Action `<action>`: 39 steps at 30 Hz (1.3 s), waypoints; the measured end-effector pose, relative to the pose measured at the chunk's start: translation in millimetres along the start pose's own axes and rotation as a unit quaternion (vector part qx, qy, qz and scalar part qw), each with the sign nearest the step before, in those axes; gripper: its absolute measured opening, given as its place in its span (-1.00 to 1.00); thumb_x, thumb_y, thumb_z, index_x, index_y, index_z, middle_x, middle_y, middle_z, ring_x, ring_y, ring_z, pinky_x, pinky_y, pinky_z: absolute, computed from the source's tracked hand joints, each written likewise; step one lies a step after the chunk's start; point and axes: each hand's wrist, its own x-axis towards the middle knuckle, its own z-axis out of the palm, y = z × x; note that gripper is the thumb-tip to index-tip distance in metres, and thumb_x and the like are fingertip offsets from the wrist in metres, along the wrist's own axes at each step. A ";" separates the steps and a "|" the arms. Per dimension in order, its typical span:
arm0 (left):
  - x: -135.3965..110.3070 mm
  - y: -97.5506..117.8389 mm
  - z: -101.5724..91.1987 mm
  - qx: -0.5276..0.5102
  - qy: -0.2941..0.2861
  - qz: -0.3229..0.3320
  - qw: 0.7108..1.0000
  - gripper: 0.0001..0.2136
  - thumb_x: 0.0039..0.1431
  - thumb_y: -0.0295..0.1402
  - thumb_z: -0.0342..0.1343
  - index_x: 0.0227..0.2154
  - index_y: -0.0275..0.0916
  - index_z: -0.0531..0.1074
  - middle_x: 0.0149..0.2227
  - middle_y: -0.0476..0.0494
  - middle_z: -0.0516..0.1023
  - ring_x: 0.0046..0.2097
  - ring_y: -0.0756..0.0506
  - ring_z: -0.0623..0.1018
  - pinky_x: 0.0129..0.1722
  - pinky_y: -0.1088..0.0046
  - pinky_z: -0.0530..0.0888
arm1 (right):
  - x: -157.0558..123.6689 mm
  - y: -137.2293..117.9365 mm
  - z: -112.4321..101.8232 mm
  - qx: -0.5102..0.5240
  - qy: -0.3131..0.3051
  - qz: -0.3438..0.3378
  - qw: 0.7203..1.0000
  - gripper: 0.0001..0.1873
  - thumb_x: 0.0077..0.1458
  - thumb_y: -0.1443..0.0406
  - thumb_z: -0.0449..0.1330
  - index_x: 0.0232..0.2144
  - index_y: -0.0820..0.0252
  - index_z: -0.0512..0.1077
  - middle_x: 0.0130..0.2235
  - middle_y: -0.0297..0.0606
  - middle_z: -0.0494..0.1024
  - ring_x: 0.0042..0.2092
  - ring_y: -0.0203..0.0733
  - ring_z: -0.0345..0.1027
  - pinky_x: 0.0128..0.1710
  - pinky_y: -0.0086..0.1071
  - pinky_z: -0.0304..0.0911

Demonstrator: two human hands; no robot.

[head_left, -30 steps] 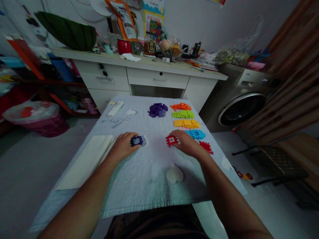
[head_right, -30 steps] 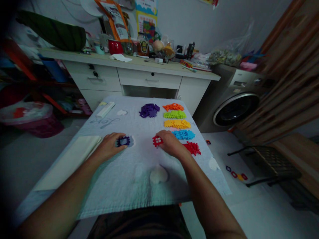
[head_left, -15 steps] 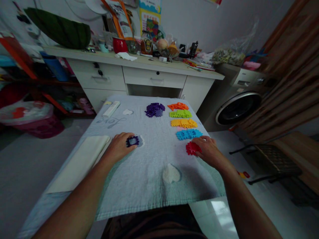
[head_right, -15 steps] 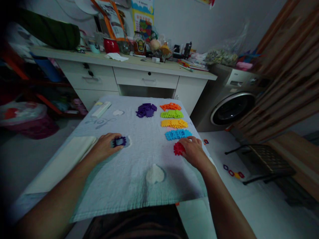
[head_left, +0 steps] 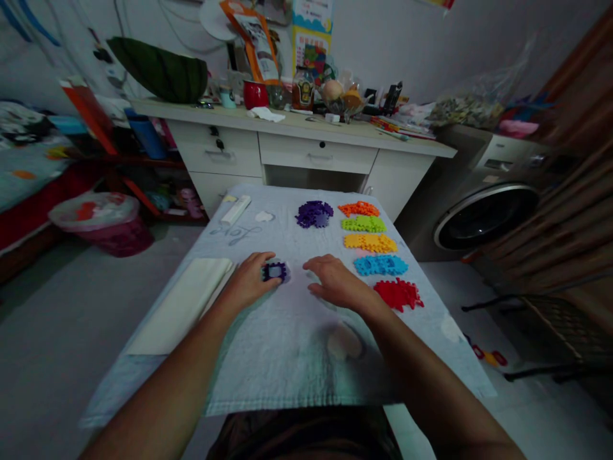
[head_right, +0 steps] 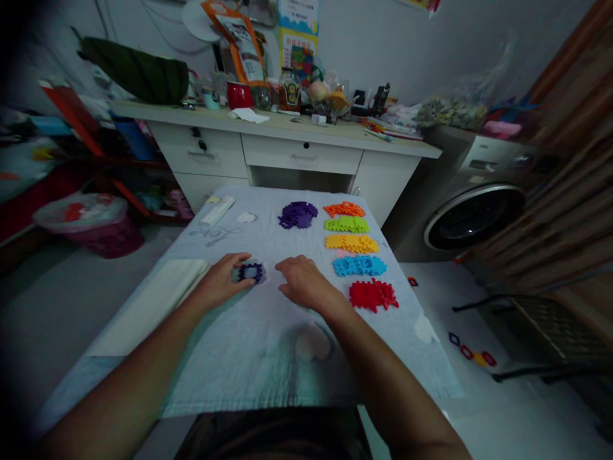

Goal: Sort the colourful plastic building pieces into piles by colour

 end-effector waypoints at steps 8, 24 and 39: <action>4.4 -13.7 8.2 -0.118 0.062 -0.022 0.991 -0.48 -0.08 -0.55 -0.08 0.03 -0.22 0.34 0.02 -0.21 0.45 -0.02 -0.13 0.52 0.03 0.20 0.46 | 71.3 -11.3 55.5 0.028 0.026 -0.045 0.998 -0.48 0.01 0.30 0.28 0.04 0.27 0.36 0.01 -0.04 0.48 -0.01 -0.04 0.33 0.00 -0.22 0.15; 5.5 -12.9 10.7 -0.112 0.077 -0.045 0.990 -0.58 0.04 -0.42 0.01 0.02 -0.25 0.34 -0.10 -0.20 0.52 -0.10 -0.12 0.52 -0.04 0.24 0.47 | 102.8 84.6 -9.1 0.548 0.119 0.174 0.810 -0.80 0.07 0.24 0.15 -0.22 0.16 0.39 -0.23 -0.28 0.53 -0.31 -0.27 0.41 -0.40 -0.44 0.29; 5.5 -9.1 8.3 -0.118 0.056 -0.054 0.990 -0.62 0.08 -0.35 0.01 -0.01 -0.26 0.38 -0.15 -0.18 0.55 -0.18 -0.10 0.54 -0.11 0.30 0.49 | 173.7 139.0 -25.0 0.526 0.306 0.386 0.694 -0.81 0.11 0.49 0.07 -0.50 0.19 0.27 -0.64 -0.45 0.32 -0.64 -0.42 0.23 -0.60 -0.58 0.20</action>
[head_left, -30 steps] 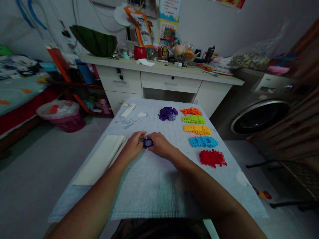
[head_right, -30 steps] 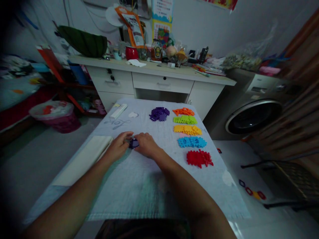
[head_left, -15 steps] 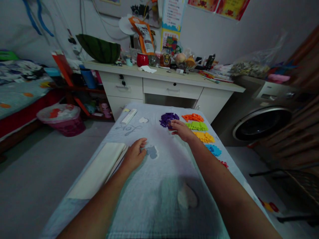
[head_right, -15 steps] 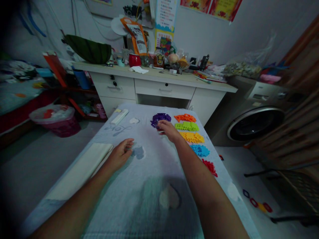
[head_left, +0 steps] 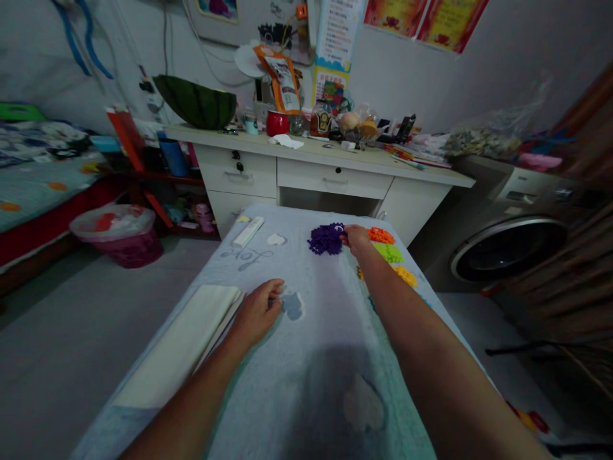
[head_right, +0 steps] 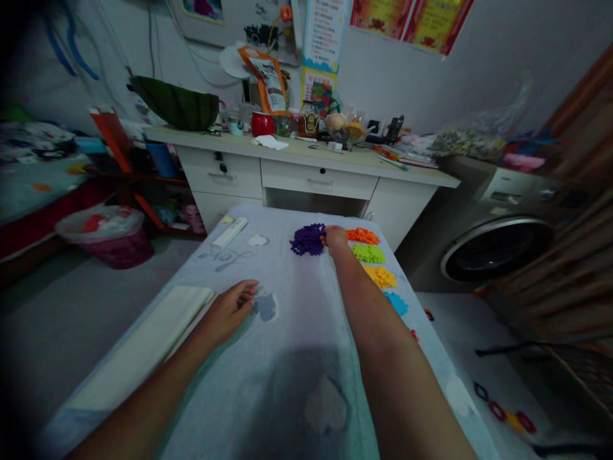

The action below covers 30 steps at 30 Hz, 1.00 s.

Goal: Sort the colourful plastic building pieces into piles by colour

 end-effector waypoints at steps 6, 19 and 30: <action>0.4 1.0 -1.6 0.015 -0.004 0.002 1.000 -0.63 0.08 -0.33 0.01 -0.03 -0.27 0.40 -0.15 -0.19 0.56 -0.18 -0.11 0.55 -0.10 0.28 0.49 | 11.5 4.0 15.8 -0.079 0.010 -0.053 0.995 -0.82 0.00 0.51 0.13 -0.55 0.21 0.32 -0.62 -0.43 0.35 -0.57 -0.37 0.29 -0.52 -0.53 0.24; -0.5 1.1 -3.3 0.042 -0.029 0.023 0.998 -0.69 0.09 -0.30 0.01 -0.10 -0.21 0.42 -0.13 -0.15 0.56 -0.14 -0.13 0.55 -0.08 0.27 0.49 | -51.0 -6.3 -106.1 -0.209 -0.074 -0.225 0.949 -0.81 -0.06 0.25 0.22 -0.34 0.20 0.51 -0.33 -0.30 0.53 -0.32 -0.29 0.33 -0.30 -0.41 0.25; -1.7 9.5 -3.2 0.122 -0.058 0.072 0.988 -0.70 0.06 -0.27 0.01 -0.16 -0.21 0.46 -0.13 -0.18 0.54 -0.12 -0.18 0.53 -0.03 0.23 0.43 | -160.5 65.9 -256.2 -0.362 0.040 -0.203 0.909 -0.48 0.12 -0.04 0.01 -0.13 0.19 0.50 -0.07 -0.10 0.55 -0.01 -0.01 0.40 0.05 -0.16 0.23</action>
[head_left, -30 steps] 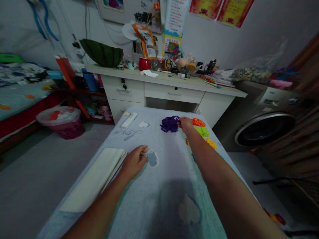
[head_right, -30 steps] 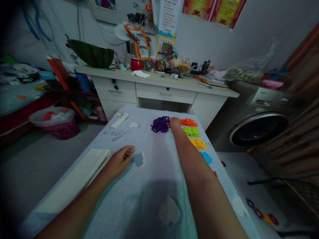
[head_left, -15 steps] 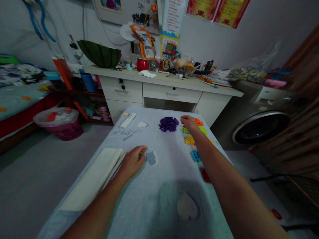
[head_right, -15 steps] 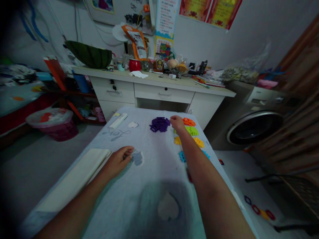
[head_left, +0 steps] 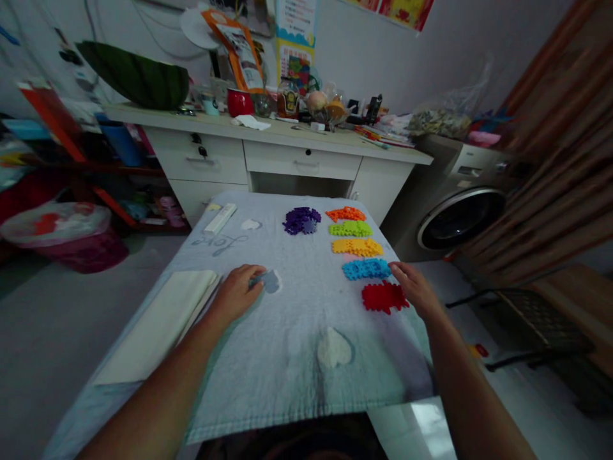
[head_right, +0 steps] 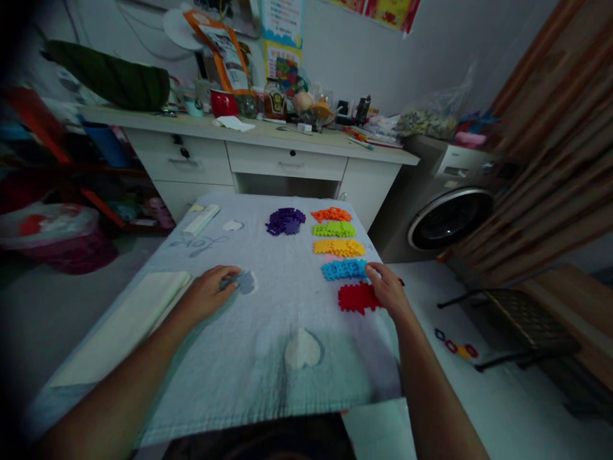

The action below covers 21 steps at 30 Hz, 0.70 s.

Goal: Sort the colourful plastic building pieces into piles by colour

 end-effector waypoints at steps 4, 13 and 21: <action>-1.8 9.0 3.7 0.070 -0.018 0.031 0.997 -0.69 0.06 -0.24 0.03 -0.16 -0.21 0.47 -0.11 -0.22 0.53 -0.06 -0.25 0.48 0.03 0.15 0.36 | -21.4 17.9 8.0 -0.065 0.004 0.041 0.997 -0.37 0.14 -0.05 -0.03 0.04 0.26 0.41 0.08 0.01 0.46 0.11 0.04 0.32 0.13 -0.11 0.16; -26.8 73.7 -3.4 0.057 -0.185 0.063 0.979 -0.65 -0.04 -0.27 0.17 -0.12 -0.15 0.48 -0.05 -0.26 0.51 0.00 -0.32 0.46 0.06 0.10 0.34 | -34.3 16.2 22.0 -0.131 -0.002 0.029 0.991 -0.40 0.15 -0.06 0.03 0.06 0.20 0.40 0.05 -0.02 0.49 0.06 0.04 0.34 0.08 -0.12 0.16; -34.0 153.3 40.3 0.052 -0.214 0.164 0.962 -0.38 -0.09 -0.28 0.25 0.12 -0.13 0.30 0.15 -0.29 0.37 0.12 -0.36 0.39 0.10 0.10 0.32 | -42.6 5.9 32.8 -0.167 -0.044 -0.016 0.985 -0.53 0.17 0.03 0.06 -0.03 0.19 0.44 -0.01 -0.05 0.50 0.03 0.00 0.33 0.06 -0.18 0.11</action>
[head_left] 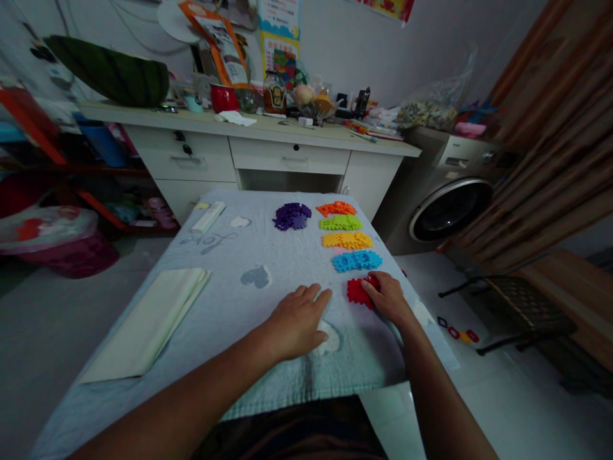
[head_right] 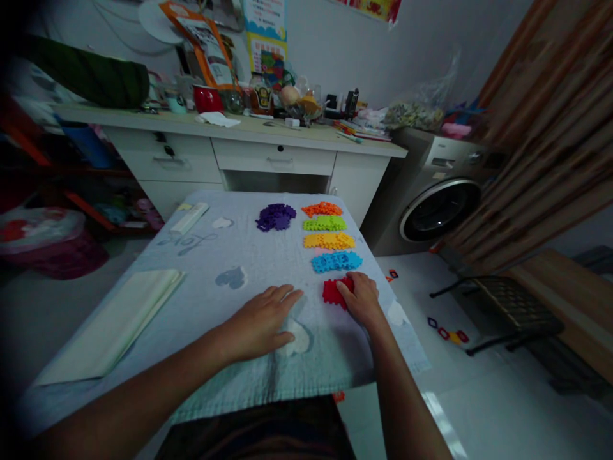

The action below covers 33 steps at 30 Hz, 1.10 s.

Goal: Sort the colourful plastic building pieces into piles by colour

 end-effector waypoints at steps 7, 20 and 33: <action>55.0 11.7 50.5 -0.010 0.055 -0.015 0.998 -0.15 -0.14 -0.14 0.33 0.21 -0.27 0.10 0.11 -0.41 0.35 0.11 -0.39 0.34 0.09 0.03 0.30 | -6.0 -26.3 6.0 -0.019 0.001 -0.033 0.999 -0.56 0.20 0.04 0.07 -0.06 0.21 0.45 -0.06 -0.03 0.50 -0.01 0.00 0.31 0.05 -0.21 0.05; 62.4 2.5 61.3 -0.105 0.087 -0.023 0.990 -0.20 -0.13 -0.28 0.32 0.19 -0.17 0.07 0.07 -0.29 0.40 0.08 -0.29 0.45 0.03 0.16 0.41 | -6.9 -75.3 10.0 0.113 -0.030 -0.008 0.993 -0.75 0.17 0.19 0.02 -0.34 0.16 0.45 -0.31 -0.20 0.55 -0.29 -0.17 0.36 -0.28 -0.39 0.13; 40.7 -86.1 -2.3 -0.192 0.220 -0.137 0.947 -0.33 -0.17 -0.30 0.32 0.08 -0.21 0.28 -0.03 -0.20 0.51 -0.02 -0.21 0.52 -0.02 0.24 0.45 | 69.2 -154.2 59.4 0.321 -0.073 -0.080 0.941 -0.72 0.11 0.10 0.09 -0.41 0.17 0.42 -0.49 -0.39 0.42 -0.42 -0.30 0.25 -0.41 -0.45 0.11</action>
